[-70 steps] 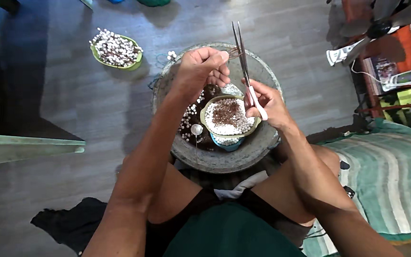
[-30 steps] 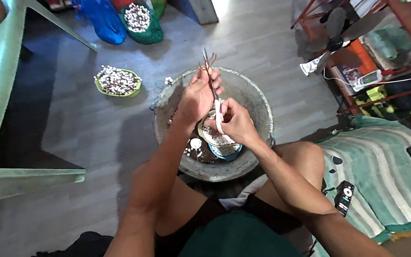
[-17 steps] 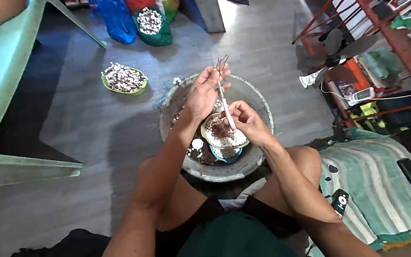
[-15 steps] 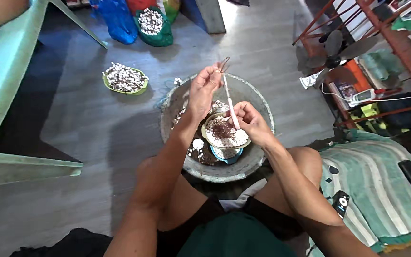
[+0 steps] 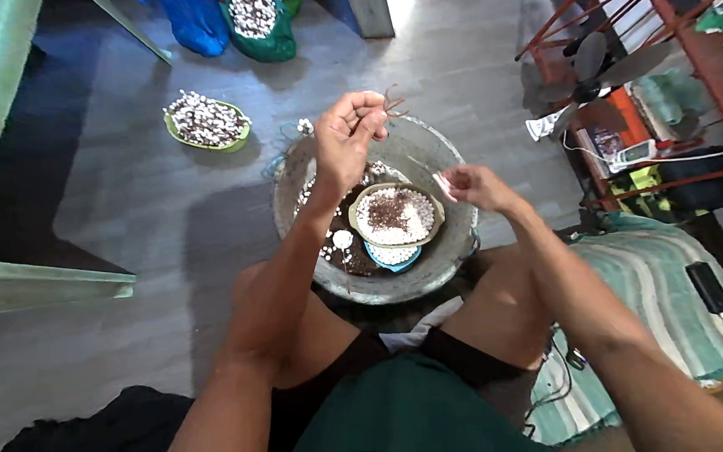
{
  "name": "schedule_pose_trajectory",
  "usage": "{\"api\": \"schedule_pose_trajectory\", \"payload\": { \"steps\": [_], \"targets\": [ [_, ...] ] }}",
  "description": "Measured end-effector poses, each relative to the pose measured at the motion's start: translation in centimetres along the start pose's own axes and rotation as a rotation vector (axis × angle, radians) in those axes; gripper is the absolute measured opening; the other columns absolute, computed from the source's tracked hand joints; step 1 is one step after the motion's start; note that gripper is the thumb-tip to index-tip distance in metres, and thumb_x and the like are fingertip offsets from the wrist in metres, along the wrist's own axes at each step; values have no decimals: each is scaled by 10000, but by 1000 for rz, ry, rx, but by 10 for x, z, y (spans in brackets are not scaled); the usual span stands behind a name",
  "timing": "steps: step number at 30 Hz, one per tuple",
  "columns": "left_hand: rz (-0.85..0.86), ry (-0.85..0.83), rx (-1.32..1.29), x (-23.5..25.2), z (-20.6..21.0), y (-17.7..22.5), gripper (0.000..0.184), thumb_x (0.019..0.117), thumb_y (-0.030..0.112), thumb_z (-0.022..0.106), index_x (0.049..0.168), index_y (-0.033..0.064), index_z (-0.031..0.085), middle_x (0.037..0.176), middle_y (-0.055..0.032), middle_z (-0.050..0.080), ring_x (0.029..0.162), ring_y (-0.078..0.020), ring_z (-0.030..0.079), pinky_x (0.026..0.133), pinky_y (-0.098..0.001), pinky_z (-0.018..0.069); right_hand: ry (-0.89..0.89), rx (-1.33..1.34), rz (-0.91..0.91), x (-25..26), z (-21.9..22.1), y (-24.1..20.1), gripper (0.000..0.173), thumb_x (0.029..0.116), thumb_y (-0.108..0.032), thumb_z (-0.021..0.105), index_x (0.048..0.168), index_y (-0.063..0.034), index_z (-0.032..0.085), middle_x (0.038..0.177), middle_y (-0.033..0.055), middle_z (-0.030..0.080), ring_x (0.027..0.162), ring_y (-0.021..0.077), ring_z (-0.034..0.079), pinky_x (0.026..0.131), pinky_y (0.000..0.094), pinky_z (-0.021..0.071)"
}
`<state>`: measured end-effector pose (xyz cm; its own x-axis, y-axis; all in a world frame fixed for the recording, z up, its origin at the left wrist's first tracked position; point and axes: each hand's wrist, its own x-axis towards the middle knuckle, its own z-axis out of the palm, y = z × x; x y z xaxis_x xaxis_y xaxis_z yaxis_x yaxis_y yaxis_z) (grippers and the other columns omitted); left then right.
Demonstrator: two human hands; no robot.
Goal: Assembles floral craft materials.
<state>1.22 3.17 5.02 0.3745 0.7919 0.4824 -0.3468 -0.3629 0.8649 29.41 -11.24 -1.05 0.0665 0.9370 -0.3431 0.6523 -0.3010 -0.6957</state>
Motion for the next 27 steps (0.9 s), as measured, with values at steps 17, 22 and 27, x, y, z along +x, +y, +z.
{"api": "schedule_pose_trajectory", "payload": {
  "steps": [17, 22, 27],
  "targets": [
    [-304, -84, -24, 10, -15, -17, 159, 969, -10, 628, 1120, -11, 678, 919, -33, 728, 749, -126, 693, 697, -305, 609, -363, -1074, 93, 166, 40, 69, 158, 933, 43, 617, 1033, -1, 731, 1079, 239, 702, 1039, 458, 676, 808, 652, 553],
    [-318, -88, -7, 14, -19, -20, 118, 990, -5, 604, 1095, -1, 656, 899, -44, 712, 758, -145, 698, 696, -315, 616, -411, -1154, -5, 185, 45, 88, 148, 927, 42, 639, 1028, 0, 739, 1093, 206, 706, 1129, 422, 643, 960, 604, 520],
    [-363, -79, -7, 15, -19, -17, 124, 1016, 14, 546, 1113, 8, 624, 976, -71, 700, 796, -172, 702, 703, -338, 620, -423, -1178, -154, 186, 38, 102, 218, 925, 39, 638, 1121, 16, 728, 1267, 218, 657, 1292, 429, 547, 1082, 596, 438]
  ]
}}
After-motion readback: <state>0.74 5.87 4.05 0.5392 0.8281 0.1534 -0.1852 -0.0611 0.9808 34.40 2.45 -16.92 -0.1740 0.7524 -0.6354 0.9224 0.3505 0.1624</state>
